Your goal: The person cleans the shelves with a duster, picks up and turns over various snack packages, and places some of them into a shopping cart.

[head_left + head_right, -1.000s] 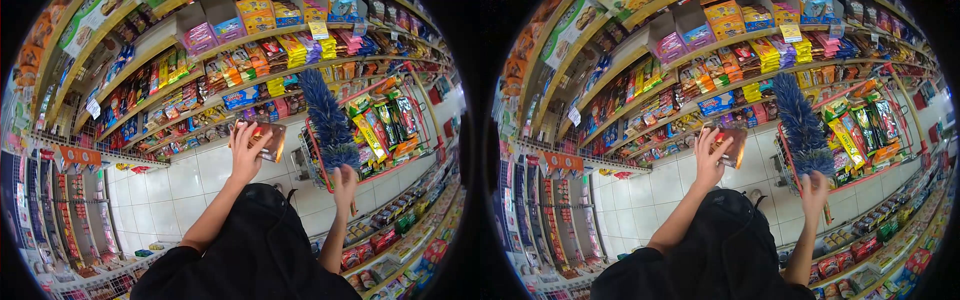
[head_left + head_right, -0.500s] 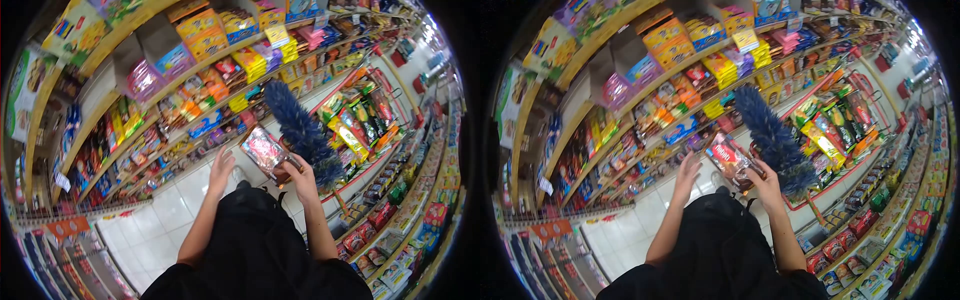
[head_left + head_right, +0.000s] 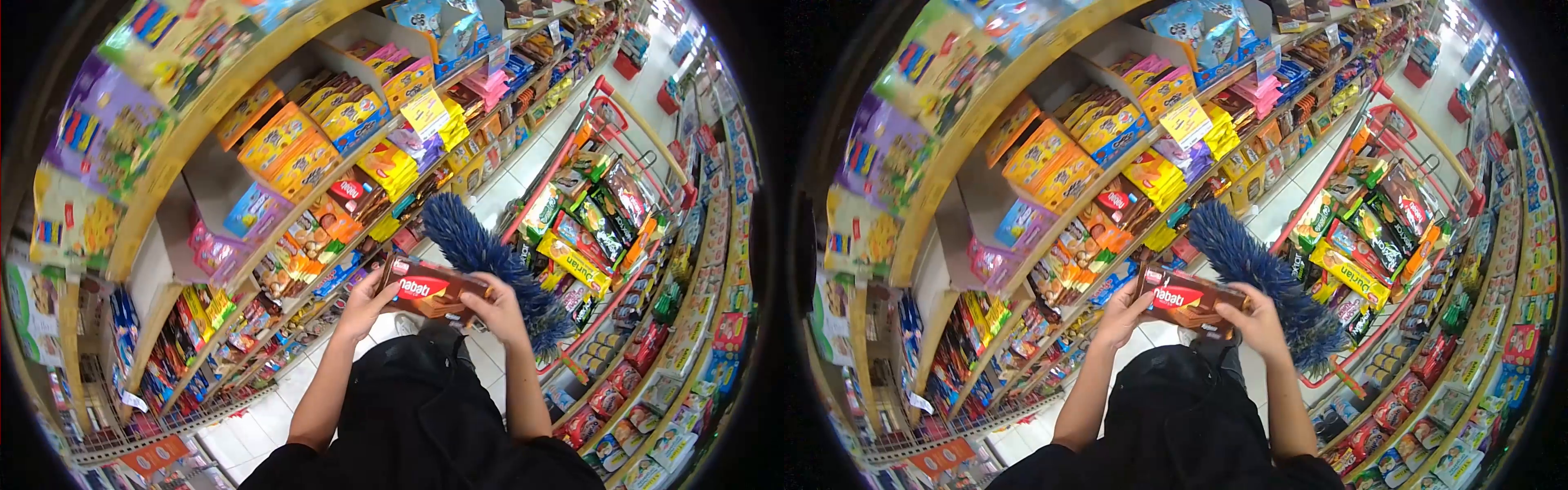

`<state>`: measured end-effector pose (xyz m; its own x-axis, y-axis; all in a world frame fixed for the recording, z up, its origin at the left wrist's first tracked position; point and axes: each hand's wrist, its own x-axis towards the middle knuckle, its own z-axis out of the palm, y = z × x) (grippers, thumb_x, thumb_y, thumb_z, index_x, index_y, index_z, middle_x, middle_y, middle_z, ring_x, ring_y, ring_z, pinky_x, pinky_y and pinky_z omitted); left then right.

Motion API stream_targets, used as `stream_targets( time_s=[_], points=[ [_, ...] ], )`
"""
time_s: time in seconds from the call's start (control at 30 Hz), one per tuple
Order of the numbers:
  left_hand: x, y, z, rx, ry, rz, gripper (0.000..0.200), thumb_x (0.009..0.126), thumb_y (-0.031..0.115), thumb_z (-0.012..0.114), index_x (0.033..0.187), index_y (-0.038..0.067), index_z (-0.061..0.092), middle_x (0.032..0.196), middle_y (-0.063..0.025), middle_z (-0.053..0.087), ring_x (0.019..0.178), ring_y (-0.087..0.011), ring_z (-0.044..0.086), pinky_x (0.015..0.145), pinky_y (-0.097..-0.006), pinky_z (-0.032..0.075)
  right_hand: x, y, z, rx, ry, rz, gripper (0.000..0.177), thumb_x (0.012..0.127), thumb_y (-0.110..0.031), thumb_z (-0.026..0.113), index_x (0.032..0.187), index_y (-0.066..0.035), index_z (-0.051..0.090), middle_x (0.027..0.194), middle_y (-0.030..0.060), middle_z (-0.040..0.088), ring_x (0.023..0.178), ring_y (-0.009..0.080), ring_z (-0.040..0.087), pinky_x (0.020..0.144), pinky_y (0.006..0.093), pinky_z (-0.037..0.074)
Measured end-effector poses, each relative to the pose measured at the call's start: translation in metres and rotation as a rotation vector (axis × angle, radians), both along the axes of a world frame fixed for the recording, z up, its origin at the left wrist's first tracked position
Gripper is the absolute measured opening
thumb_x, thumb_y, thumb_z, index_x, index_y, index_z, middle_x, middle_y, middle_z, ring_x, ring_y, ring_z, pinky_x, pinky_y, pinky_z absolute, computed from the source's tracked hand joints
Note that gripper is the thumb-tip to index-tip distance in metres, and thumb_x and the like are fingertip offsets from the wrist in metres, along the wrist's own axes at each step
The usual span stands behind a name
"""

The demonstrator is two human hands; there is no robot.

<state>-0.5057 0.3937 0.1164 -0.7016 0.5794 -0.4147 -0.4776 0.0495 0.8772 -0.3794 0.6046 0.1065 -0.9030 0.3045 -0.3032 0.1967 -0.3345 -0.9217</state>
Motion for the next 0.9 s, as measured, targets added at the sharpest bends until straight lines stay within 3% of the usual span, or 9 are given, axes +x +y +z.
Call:
stream_targets(
  time_s=[0.03,0.07,0.2,0.23,0.4,0.57,0.73,0.8,0.9],
  points=[
    [-0.01,0.014,0.0,0.038,0.013,0.009,0.042,0.087,0.012,0.06,0.126,0.004,0.047,0.115,-0.0036,0.057,0.096,-0.0104,0.058,0.075,-0.0257,0.053,-0.011,0.016,0.001,0.081,0.068,-0.016,0.034,0.079,-0.008,0.069,0.109,0.002,0.055,0.097,0.0059,0.062,0.084,0.0095,0.058,0.074,0.0246,0.048],
    [-0.023,0.032,-0.004,0.026,0.189,0.022,0.039,0.087,0.012,0.06,0.124,0.003,0.049,0.114,-0.0054,0.058,0.097,-0.0121,0.058,0.081,-0.029,0.05,-0.023,0.033,0.003,0.159,0.13,-0.033,0.034,0.079,-0.008,0.069,0.108,0.002,0.056,0.096,0.0049,0.063,0.083,0.009,0.058,0.073,0.0242,0.048],
    [-0.077,0.105,0.01,0.075,-0.005,0.297,0.034,0.089,0.013,0.057,0.121,0.002,0.05,0.113,-0.0133,0.06,0.099,-0.0172,0.06,0.083,-0.03,0.048,-0.079,0.109,0.031,0.183,0.195,-0.241,0.031,0.08,-0.011,0.067,0.107,0.0,0.057,0.093,0.0033,0.062,0.08,0.0097,0.057,0.069,0.024,0.046],
    [-0.088,0.121,0.016,0.018,0.068,0.285,0.037,0.09,0.014,0.056,0.123,0.002,0.047,0.114,-0.0147,0.059,0.099,-0.0185,0.06,0.082,-0.0295,0.048,-0.095,0.133,0.024,0.33,0.256,-0.315,0.032,0.081,-0.012,0.067,0.108,0.0,0.057,0.093,0.0048,0.063,0.079,0.0103,0.057,0.069,0.0242,0.046],
    [-0.123,0.199,0.006,-0.146,0.369,-0.137,0.039,0.089,0.019,0.058,0.123,0.002,0.049,0.118,-0.0139,0.056,0.105,-0.0204,0.057,0.089,-0.0323,0.044,-0.167,0.217,-0.026,0.704,0.257,-0.499,0.033,0.08,-0.012,0.067,0.11,-0.003,0.059,0.09,0.0101,0.066,0.079,0.0117,0.061,0.073,0.0251,0.047],
    [-0.133,0.254,-0.002,-0.197,0.549,-0.224,0.039,0.085,0.011,0.061,0.12,-0.003,0.051,0.109,-0.0138,0.059,0.096,-0.016,0.059,0.08,-0.0273,0.048,-0.233,0.233,-0.065,0.513,0.311,-0.589,0.034,0.078,-0.015,0.069,0.107,-0.002,0.059,0.094,0.0109,0.067,0.085,0.0148,0.064,0.074,0.0265,0.049],
    [-0.116,0.235,-0.002,-0.217,0.464,-0.298,0.037,0.088,0.012,0.058,0.122,-0.001,0.049,0.118,-0.0118,0.055,0.107,-0.0184,0.054,0.093,-0.0318,0.042,-0.298,0.23,-0.089,0.395,0.24,-0.649,0.049,0.073,-0.026,0.075,0.107,0.001,0.051,0.094,0.016,0.065,0.084,0.0246,0.065,0.073,0.0329,0.049],
    [-0.096,0.211,-0.001,-0.253,0.342,-0.259,0.035,0.088,0.007,0.057,0.121,-0.001,0.048,0.114,-0.0119,0.058,0.103,-0.0167,0.056,0.089,-0.0288,0.044,-0.31,0.218,-0.068,0.608,-0.04,-0.797,0.054,0.069,-0.032,0.077,0.099,0.001,0.047,0.087,0.0171,0.064,0.08,0.0306,0.064,0.071,0.0368,0.049],
    [-0.065,0.161,-0.016,-0.367,0.204,-0.183,0.035,0.09,0.01,0.056,0.122,0.0,0.047,0.115,-0.0122,0.058,0.105,-0.0179,0.056,0.09,-0.0292,0.044,-0.329,0.213,-0.078,0.477,-0.024,-0.751,0.043,0.07,-0.031,0.075,0.087,0.0,0.05,0.081,0.0179,0.061,0.077,0.0346,0.06,0.07,0.0395,0.047]
  ],
)
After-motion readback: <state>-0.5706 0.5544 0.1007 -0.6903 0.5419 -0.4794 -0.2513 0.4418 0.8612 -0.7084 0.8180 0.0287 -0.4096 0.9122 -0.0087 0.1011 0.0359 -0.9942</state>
